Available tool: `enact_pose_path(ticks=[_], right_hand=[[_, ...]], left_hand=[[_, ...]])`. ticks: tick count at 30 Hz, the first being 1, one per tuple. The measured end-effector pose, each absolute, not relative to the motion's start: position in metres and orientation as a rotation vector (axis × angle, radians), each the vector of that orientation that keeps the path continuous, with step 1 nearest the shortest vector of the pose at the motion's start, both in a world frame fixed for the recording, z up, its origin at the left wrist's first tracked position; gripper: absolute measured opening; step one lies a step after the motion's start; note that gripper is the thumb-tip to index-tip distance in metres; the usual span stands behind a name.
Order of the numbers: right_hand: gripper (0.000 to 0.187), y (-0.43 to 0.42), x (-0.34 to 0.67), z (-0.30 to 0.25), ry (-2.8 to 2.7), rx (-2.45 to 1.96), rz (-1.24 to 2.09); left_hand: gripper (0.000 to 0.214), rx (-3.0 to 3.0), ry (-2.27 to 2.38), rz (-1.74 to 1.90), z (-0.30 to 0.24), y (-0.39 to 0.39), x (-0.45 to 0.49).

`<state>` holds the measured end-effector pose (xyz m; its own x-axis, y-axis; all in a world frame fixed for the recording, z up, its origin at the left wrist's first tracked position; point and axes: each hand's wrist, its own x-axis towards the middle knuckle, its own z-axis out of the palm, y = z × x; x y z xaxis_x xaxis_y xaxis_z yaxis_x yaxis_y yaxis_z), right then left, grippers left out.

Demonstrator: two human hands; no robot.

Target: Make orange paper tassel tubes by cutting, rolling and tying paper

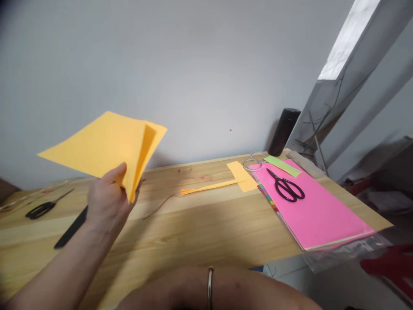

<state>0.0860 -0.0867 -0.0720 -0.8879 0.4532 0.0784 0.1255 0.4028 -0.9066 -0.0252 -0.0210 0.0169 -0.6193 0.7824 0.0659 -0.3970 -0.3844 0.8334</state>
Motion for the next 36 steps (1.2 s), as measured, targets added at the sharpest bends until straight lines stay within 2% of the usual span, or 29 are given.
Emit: enact_pose_path(ticks=[3, 5, 9, 14, 19, 25, 27, 29, 30, 33, 36], right_hand=[[0.018, -0.066, 0.102, -0.068, -2.266, -0.417, 1.621], [0.030, -0.034, 0.123, -0.060, -1.696, -0.798, 1.860], [0.046, 0.022, 0.156, -0.050, -1.390, -0.923, 1.784], [0.047, 0.043, 0.167, -0.056, -1.195, -0.966, 1.692], [0.050, 0.054, 0.189, -0.062, -1.154, -1.114, 1.471], [0.045, 0.045, 0.184, -0.067, -1.245, -0.993, 1.378], [0.035, 0.040, 0.176, -0.070, -1.269, -0.989, 1.335], [0.023, 0.038, 0.172, -0.074, -1.353, -1.126, 1.210], [0.023, 0.039, 0.173, -0.075, -1.416, -1.242, 1.084], [0.033, 0.051, 0.189, -0.073, -1.534, -1.550, 0.644], [0.033, 0.069, 0.231, -0.058, -1.488, -1.729, 0.448]], left_hand=[[0.022, 0.692, 0.974, 2.065, -0.006, -0.014, -0.018], [0.028, 0.712, 1.004, 2.037, -0.023, -0.012, -0.012], [0.035, 0.681, 1.053, 1.890, -0.051, -0.010, 0.000], [0.044, 0.703, 1.038, 1.630, -0.068, -0.012, 0.007], [0.042, 0.677, 1.161, 1.433, -0.078, -0.013, -0.004], [0.039, 0.671, 1.341, 1.395, -0.090, -0.009, -0.016], [0.037, 0.748, 1.452, 1.369, -0.090, -0.010, -0.015], [0.031, 0.838, 1.527, 1.349, -0.088, -0.012, -0.015], [0.029, 0.871, 1.547, 1.354, -0.087, -0.012, -0.015], [0.027, 0.867, 1.610, 1.426, -0.085, -0.011, -0.018], [0.036, 0.707, 1.636, 1.499, -0.084, -0.007, -0.023]])
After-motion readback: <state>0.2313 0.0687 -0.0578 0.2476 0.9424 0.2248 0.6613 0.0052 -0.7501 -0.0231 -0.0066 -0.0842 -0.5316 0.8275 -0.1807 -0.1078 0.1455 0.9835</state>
